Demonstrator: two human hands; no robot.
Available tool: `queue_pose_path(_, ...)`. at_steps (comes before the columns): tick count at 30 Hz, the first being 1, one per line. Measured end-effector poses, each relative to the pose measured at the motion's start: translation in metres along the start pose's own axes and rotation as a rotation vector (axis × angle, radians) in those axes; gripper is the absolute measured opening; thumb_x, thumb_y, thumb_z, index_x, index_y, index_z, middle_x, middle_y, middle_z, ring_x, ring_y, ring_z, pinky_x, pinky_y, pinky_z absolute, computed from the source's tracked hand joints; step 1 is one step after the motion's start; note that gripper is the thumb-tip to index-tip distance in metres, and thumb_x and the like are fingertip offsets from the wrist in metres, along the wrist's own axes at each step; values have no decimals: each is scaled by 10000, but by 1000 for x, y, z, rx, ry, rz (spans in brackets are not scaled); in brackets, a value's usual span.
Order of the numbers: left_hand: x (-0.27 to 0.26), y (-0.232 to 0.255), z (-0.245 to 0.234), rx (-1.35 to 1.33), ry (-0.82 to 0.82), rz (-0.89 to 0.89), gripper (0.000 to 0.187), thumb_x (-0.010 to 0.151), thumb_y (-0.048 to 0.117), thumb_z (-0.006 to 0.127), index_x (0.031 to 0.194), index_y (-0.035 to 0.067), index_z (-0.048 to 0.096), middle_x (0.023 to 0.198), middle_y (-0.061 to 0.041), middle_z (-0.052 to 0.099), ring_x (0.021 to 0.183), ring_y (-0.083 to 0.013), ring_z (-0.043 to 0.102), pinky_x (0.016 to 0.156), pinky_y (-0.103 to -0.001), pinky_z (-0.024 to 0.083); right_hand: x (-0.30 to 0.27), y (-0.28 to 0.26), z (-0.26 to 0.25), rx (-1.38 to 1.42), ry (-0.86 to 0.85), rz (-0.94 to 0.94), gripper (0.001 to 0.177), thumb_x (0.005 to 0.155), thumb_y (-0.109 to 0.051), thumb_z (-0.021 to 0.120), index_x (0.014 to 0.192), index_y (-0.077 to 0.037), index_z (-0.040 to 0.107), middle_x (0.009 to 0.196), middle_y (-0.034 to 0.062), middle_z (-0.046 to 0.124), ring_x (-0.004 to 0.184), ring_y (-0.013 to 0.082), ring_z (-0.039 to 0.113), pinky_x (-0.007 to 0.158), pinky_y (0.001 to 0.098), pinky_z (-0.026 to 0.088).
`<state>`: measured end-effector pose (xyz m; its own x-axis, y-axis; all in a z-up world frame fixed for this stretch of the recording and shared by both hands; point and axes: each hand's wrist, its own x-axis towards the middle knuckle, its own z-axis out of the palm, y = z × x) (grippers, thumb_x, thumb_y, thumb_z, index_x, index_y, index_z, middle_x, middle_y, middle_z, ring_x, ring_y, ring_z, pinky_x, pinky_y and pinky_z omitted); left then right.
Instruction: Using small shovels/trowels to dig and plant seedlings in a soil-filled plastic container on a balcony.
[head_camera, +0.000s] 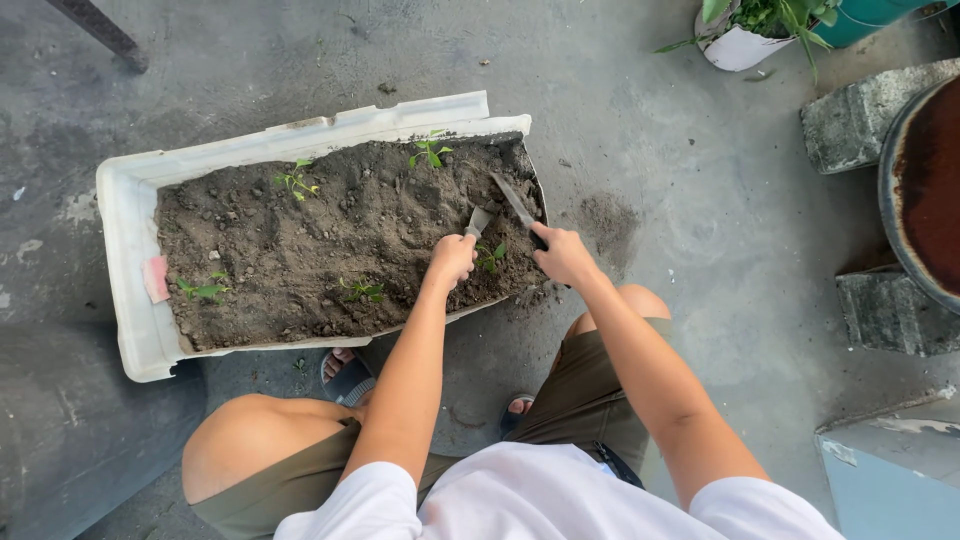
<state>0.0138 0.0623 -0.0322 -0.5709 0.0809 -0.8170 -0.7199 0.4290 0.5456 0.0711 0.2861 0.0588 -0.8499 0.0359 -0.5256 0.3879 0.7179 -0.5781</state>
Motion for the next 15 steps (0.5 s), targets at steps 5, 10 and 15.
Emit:
queue_pose_path(5,40,-8,27,-228,-4,50,320,1000,279,526,904,-19,593,758,-60,582,540,-136,506,430,-323,380,3,3,24,-62,44,-84,545,822,-102,636,1363,-145,584,899,290,699,852,455,694,790,527,554)
queue_pose_path(10,49,3,32,-373,-18,42,289,998,261,532,907,-7,585,789,-56,568,542,-121,495,411,-290,356,9,16,52,-231,45,-144,535,819,-103,640,1348,-92,561,888,274,694,890,463,681,797,551,546)
queue_pose_path(15,44,16,30,-360,-16,43,276,992,221,527,882,-26,582,737,-72,551,516,-126,468,405,-293,339,6,22,70,-195,113,-227,499,768,-84,646,1262,-70,573,941,223,691,923,443,674,800,537,554)
